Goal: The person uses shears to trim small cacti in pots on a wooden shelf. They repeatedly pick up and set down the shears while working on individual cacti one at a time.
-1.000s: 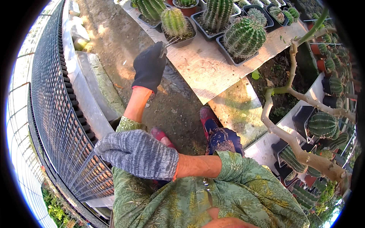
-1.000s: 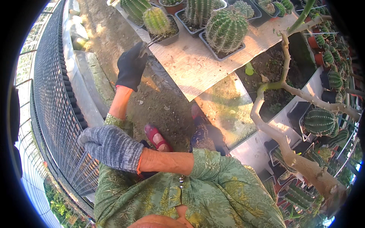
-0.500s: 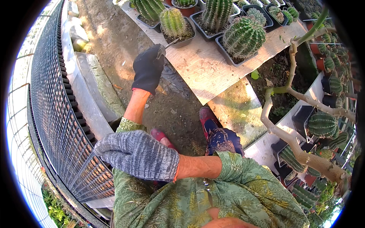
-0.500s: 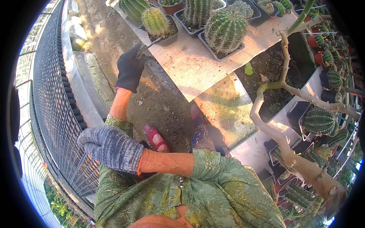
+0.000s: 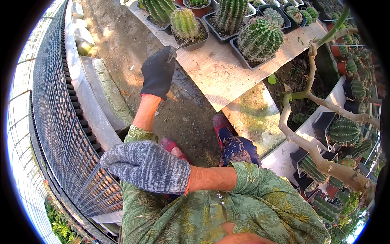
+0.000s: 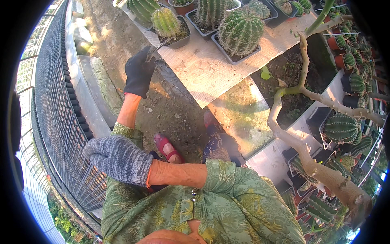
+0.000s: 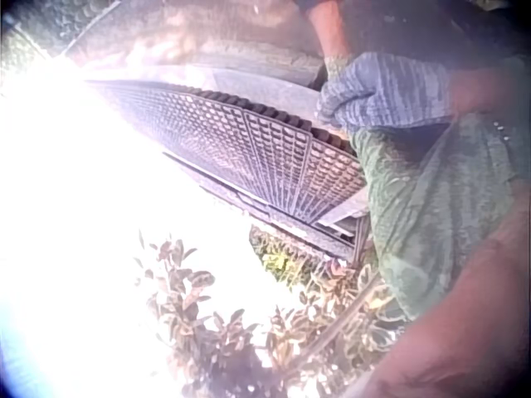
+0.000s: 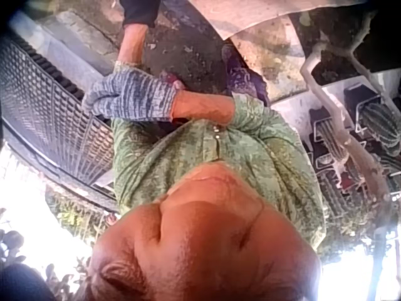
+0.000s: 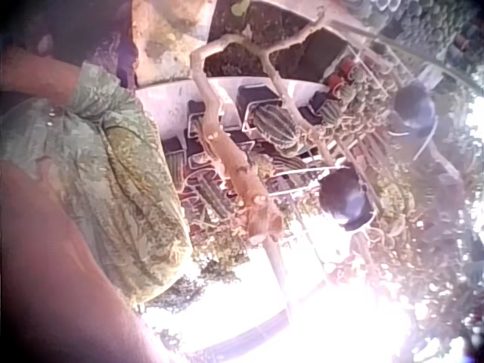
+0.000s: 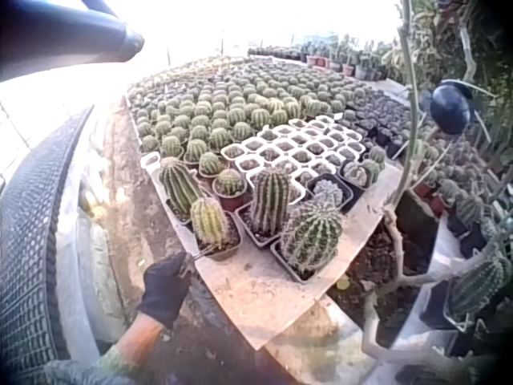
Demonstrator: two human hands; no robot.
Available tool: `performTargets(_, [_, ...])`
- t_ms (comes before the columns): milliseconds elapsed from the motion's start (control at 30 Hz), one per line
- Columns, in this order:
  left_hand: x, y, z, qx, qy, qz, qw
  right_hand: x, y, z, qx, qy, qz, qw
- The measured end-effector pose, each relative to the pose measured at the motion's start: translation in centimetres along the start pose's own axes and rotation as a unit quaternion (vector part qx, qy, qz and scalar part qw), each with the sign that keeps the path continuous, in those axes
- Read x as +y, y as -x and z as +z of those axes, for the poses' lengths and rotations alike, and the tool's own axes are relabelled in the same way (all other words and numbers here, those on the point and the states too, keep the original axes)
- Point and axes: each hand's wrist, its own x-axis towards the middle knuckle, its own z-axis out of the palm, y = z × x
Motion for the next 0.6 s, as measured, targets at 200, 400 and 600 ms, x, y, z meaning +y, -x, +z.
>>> performTargets(200, [0.2,0.1,0.1,0.021,0.012,0.007,1.000,0.2,0.0,-0.1,-0.011,-0.005,-0.001,1.000])
performTargets(400, [-0.2,0.6,-0.1,0.012,0.030,-0.024,0.999,0.6,0.0,0.0,-0.024,0.004,-0.015,1.000])
performTargets(600, [-1.2,1.3,-0.8,-0.036,0.109,-0.128,0.985,0.8,-0.2,0.6,0.066,0.044,-0.118,0.990])
